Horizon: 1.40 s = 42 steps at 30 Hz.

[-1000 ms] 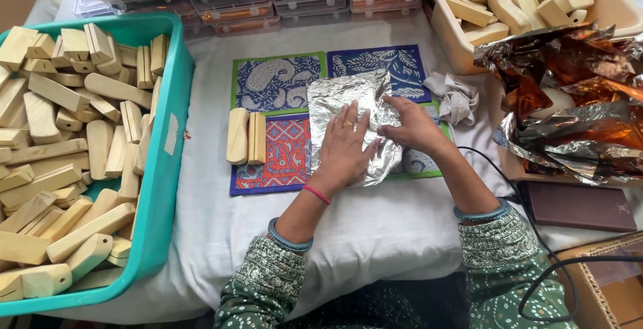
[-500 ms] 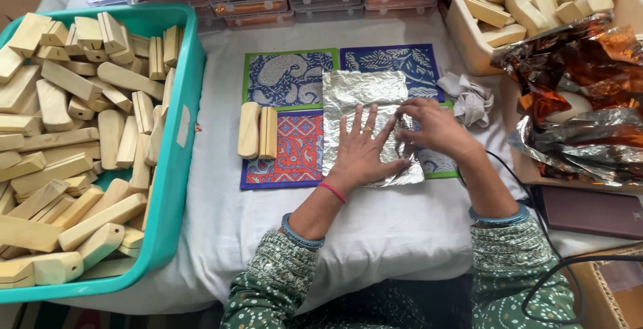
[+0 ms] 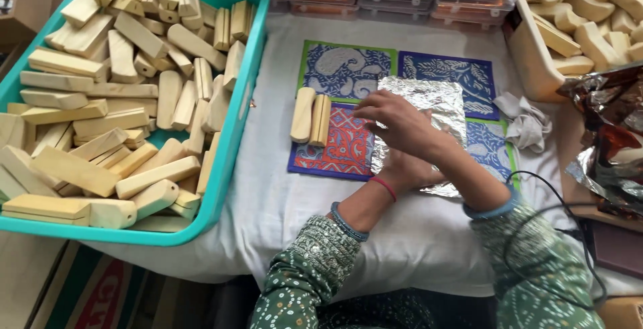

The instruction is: The person wipes a wooden block with a white cloth, then wraps it in copper-colored foil. They repeat the process with a second block, wrapping it in orange foil. Finally, they place the wrapped blocks into a clear plastic container.

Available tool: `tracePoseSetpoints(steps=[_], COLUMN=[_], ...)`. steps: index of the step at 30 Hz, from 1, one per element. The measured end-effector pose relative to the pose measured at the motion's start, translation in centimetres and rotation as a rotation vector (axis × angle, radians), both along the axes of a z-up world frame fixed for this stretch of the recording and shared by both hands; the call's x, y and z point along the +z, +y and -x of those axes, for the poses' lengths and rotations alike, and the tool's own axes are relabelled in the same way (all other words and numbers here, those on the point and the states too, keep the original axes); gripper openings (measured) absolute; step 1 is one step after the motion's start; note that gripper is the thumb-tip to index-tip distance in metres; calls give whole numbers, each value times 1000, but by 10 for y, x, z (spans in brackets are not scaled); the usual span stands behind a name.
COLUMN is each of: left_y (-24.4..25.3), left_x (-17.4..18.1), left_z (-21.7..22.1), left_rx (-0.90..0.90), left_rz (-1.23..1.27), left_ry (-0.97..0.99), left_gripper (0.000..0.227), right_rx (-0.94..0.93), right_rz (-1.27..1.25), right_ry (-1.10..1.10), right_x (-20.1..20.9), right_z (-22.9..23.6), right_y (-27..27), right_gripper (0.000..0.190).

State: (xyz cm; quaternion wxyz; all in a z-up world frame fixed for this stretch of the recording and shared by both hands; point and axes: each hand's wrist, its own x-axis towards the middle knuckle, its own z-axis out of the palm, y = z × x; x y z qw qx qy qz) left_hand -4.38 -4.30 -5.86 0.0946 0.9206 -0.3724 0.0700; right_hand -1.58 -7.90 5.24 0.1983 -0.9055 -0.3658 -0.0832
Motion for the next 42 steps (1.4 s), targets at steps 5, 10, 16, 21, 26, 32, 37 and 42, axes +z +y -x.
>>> tracePoseSetpoints(steps=[5,10,16,21,26,32,37,42], left_y=[-12,-18,-20,-11,7,3,3,6], left_x=[-35,-46,-46,-32,21,35,37,45], left_z=[-13,-18,-12,-9,4,-1,0,2], left_rx=[-11,-44,-11,-4,-33,-19,-18,-15], left_rz=[3,46,91,133,35,-31,-60,-97], left_ry=[-12,-33,-14,-65,74,246,235,232], left_gripper=[91,84,80,90,110,118,118,115], right_rx=[74,6,-35,-76,-167,-505,-550,-544], right_rz=[143,328,360,282,-66,-98,-133,-118], right_ry=[-25,-23,46,34,-20,70,131,132], right_x=[-18,-11,-32,-37,-11,-21,-39,-34], right_z=[-36,-36,-40,-34,-15,4,3,-3], right_y=[59,72,44,28,-38,-124,-141,-125], right_gripper=[40,50,44,39,37,36,34,38])
